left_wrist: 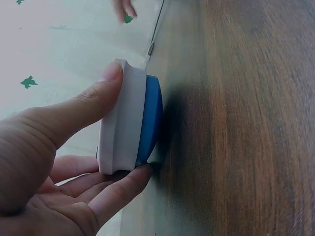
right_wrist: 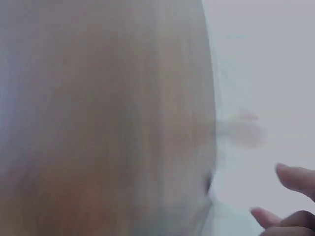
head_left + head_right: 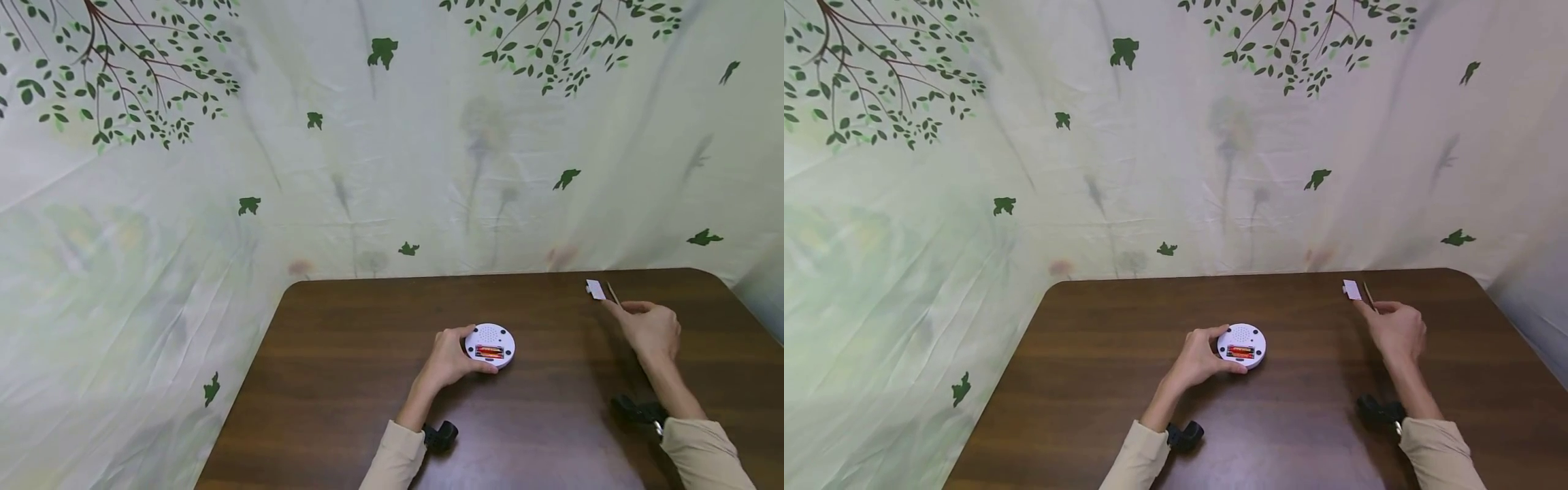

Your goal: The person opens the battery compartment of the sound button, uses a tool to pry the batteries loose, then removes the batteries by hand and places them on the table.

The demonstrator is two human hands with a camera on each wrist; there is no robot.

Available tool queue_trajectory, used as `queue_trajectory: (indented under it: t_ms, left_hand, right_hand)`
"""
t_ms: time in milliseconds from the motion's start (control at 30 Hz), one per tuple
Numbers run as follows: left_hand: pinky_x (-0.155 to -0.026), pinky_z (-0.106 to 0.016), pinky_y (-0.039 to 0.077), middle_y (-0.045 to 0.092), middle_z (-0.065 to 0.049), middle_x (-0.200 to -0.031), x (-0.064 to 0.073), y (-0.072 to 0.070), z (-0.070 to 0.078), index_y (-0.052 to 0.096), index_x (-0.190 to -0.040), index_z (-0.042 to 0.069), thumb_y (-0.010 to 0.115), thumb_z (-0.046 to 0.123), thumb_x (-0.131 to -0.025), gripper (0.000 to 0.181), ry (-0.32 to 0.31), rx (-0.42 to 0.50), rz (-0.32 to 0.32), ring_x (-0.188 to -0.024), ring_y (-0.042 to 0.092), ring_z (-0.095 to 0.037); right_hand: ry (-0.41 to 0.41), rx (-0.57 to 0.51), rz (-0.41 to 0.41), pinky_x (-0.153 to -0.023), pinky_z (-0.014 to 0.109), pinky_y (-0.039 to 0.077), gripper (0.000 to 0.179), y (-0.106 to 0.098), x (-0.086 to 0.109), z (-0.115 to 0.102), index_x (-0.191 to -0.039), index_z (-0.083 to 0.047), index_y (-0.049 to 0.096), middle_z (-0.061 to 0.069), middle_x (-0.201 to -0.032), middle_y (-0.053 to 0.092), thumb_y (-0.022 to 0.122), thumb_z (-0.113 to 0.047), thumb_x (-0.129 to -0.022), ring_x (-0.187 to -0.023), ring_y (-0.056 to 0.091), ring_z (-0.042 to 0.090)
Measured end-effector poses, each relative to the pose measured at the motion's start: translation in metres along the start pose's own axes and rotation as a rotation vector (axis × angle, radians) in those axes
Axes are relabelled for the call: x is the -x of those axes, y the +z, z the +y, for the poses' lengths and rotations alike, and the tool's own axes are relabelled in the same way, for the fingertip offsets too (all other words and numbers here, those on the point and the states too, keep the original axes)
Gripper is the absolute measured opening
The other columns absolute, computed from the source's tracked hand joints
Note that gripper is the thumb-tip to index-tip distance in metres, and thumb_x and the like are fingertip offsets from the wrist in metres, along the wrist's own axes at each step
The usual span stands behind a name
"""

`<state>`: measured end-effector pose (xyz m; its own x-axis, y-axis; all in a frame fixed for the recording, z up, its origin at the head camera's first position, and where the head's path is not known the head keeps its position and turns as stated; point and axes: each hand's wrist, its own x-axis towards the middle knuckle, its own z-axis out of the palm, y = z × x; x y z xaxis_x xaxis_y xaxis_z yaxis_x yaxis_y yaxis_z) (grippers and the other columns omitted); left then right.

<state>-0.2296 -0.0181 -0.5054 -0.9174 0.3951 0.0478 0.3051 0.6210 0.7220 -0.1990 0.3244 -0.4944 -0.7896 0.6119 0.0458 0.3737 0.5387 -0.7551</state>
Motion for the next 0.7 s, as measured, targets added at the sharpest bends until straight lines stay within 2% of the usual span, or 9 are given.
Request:
queue_trajectory:
  t_ms: [100,167,233,333,433,533,700]
  left_hand:
    - [-0.110,-0.043,0.048,0.068,-0.015,-0.138,-0.002,0.002,0.001,0.065,-0.139,0.003,0.099,0.035,-0.066,0.087,0.008,0.001,0.002,-0.129,0.060,-0.035]
    - [-0.111,-0.044,0.048,0.068,-0.016,-0.138,-0.003,0.002,0.001,0.065,-0.139,0.002,0.099,0.035,-0.066,0.087,0.007,0.006,0.004,-0.130,0.060,-0.035]
    - [-0.111,-0.044,0.048,0.068,-0.017,-0.138,-0.003,0.001,0.000,0.065,-0.139,0.001,0.100,0.034,-0.066,0.087,0.009,0.007,0.009,-0.130,0.060,-0.035]
    - [-0.111,-0.045,0.048,0.067,-0.018,-0.139,-0.003,-0.001,-0.002,0.064,-0.139,0.001,0.099,0.034,-0.066,0.088,0.013,0.008,0.012,-0.130,0.061,-0.035]
    - [-0.111,-0.045,0.048,0.067,-0.018,-0.139,-0.002,-0.001,-0.003,0.064,-0.139,0.000,0.099,0.035,-0.067,0.088,0.018,0.006,0.010,-0.131,0.061,-0.035]
    - [-0.111,-0.044,0.048,0.067,-0.017,-0.139,-0.002,0.000,-0.003,0.064,-0.139,0.001,0.099,0.036,-0.067,0.088,0.024,0.003,0.005,-0.131,0.061,-0.035]
    - [-0.110,-0.044,0.049,0.067,-0.017,-0.139,-0.003,0.002,-0.001,0.064,-0.140,0.002,0.099,0.036,-0.067,0.088,0.029,-0.007,0.004,-0.130,0.062,-0.034]
  right_hand:
    - [-0.066,0.145,-0.064,-0.047,0.032,0.035,0.069,-0.030,0.020,0.013,-0.121,0.003,0.074,0.022,-0.084,0.076,0.068,-0.060,-0.093,-0.058,0.056,0.026]
    - [-0.066,0.209,-0.089,-0.043,0.032,0.030,0.073,-0.043,0.030,0.021,-0.124,0.004,0.072,0.013,-0.065,0.070,0.068,-0.062,-0.092,-0.049,0.045,0.020]
    - [-0.060,0.249,-0.121,-0.043,0.031,0.026,0.077,-0.049,0.039,0.028,-0.128,0.003,0.070,0.005,-0.056,0.063,0.067,-0.065,-0.091,-0.048,0.041,0.020]
    - [-0.052,0.259,-0.155,-0.044,0.031,0.027,0.080,-0.050,0.045,0.035,-0.131,0.002,0.068,0.011,-0.062,0.067,0.068,-0.066,-0.090,-0.051,0.044,0.022]
    - [-0.016,0.263,-0.179,-0.046,0.033,0.033,0.081,-0.049,0.044,0.042,-0.132,0.002,0.067,0.024,-0.086,0.074,0.070,-0.066,-0.088,-0.058,0.052,0.027]
    - [0.042,0.262,-0.182,-0.050,0.037,0.039,0.075,-0.050,0.042,0.049,-0.126,0.003,0.070,0.029,-0.102,0.074,0.073,-0.062,-0.088,-0.066,0.059,0.031]
    - [0.107,0.226,-0.169,-0.052,0.038,0.043,0.062,-0.055,0.041,0.058,-0.113,0.003,0.075,0.029,-0.102,0.073,0.073,-0.054,-0.090,-0.068,0.060,0.031]
